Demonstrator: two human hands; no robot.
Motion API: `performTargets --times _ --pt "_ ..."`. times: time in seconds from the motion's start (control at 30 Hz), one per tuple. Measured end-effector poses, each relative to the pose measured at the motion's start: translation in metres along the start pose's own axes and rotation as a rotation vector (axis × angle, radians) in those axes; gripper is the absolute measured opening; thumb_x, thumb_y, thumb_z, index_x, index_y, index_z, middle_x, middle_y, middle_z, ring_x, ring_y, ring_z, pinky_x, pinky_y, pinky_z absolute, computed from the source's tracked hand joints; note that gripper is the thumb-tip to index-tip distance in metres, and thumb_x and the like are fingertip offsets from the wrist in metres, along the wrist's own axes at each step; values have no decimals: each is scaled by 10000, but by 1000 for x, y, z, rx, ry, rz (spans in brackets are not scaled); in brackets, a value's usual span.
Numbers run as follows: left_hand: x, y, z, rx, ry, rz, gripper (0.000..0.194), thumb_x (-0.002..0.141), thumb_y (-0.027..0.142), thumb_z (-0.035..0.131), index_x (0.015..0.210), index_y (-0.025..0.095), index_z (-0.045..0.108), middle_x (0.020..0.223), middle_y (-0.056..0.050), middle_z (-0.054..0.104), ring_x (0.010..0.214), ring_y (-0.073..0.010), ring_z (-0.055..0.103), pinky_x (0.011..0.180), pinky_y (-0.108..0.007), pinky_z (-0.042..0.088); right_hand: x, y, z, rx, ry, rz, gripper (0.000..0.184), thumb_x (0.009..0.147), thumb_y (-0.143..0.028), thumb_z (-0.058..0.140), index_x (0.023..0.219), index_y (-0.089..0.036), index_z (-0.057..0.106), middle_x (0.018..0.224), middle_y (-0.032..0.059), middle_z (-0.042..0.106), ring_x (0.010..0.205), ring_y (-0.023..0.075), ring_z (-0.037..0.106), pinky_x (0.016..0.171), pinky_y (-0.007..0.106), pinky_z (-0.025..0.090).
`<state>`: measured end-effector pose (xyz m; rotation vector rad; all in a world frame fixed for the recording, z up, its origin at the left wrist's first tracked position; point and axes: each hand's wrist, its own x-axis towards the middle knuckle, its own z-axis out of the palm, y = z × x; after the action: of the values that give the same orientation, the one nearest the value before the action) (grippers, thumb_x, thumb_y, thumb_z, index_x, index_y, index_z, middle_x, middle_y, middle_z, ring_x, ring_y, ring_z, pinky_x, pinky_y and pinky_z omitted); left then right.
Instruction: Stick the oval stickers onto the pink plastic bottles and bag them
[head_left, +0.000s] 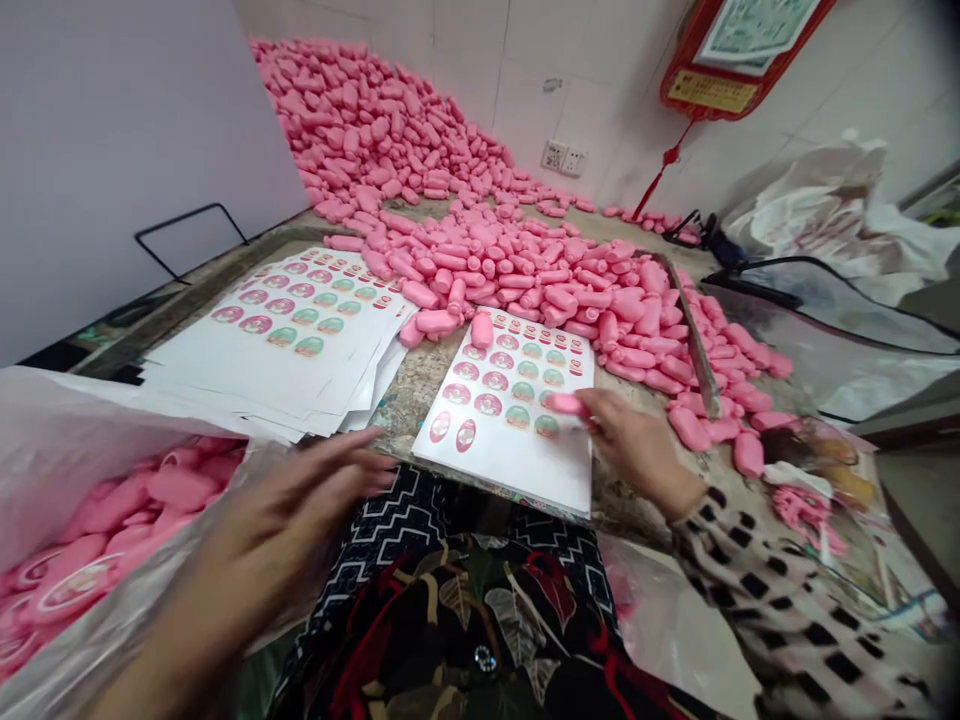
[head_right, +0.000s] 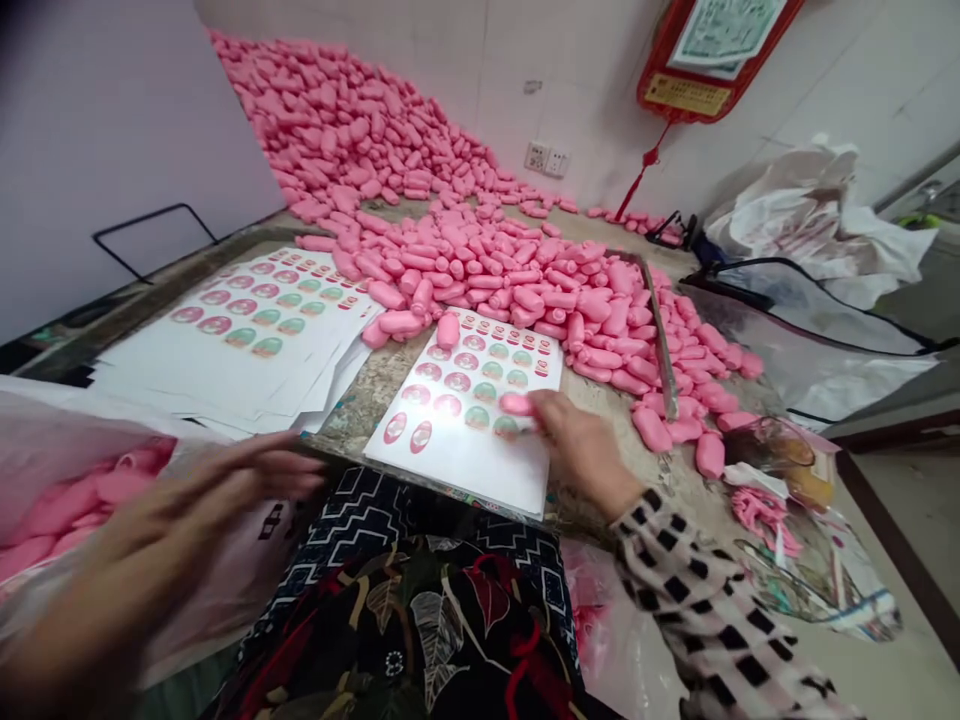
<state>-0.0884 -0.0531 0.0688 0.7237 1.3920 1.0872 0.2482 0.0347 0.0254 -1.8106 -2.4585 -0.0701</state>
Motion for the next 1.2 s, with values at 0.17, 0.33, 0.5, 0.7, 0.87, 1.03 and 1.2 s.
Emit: performTargets --times 0.17,0.33,0.5,0.7,0.87,1.03,1.2 --pt "46 -45 65 -382 -646 -448 530 813 545 474 1115 117 555 1010 -165 641 872 -237 639 804 -385 484 -21 -85 -9 304 -81 -383 501 821 -140 435 1301 -282 433 1387 43 410 1007 187 559 804 314 442" --pt "53 -63 57 -477 -683 -528 364 827 388 546 1101 148 549 959 -123 650 763 -192 657 702 -312 507 -19 -95 -14 801 -88 -214 447 815 -232 520 1258 -271 468 1271 45 471 1033 151 522 818 260 433" --pt "44 -64 34 -486 -658 -428 321 781 185 609 1093 179 535 971 -83 633 820 -193 650 781 -334 489 2 -95 16 745 -98 89 280 907 -359 395 971 -232 636 913 21 588 893 142 540 790 264 396" --pt "43 -60 31 -258 -497 -225 292 713 175 646 961 209 494 917 -62 652 639 -174 636 594 -284 478 18 -115 34 340 -61 198 236 903 -354 404 998 -251 593 940 20 575 822 145 541 670 252 340" --pt "53 -61 36 231 -234 251 267 649 162 681 906 216 632 909 -26 661 784 -173 613 769 -268 453 25 -120 34 236 -90 222 243 912 -368 375 963 -243 577 932 27 578 810 153 547 629 261 315" --pt "61 -77 37 605 -400 472 436 720 140 559 1124 294 615 1333 -25 483 1221 -255 434 1034 -365 278 27 -120 36 168 -91 188 271 920 -377 348 943 -236 579 906 35 586 798 158 547 622 265 309" --pt "59 -83 37 782 -454 398 567 725 130 527 1250 341 516 1487 6 215 1221 -321 425 1014 -437 304 29 -121 35 111 -85 149 281 920 -375 349 920 -228 589 894 43 594 810 165 547 620 271 308"
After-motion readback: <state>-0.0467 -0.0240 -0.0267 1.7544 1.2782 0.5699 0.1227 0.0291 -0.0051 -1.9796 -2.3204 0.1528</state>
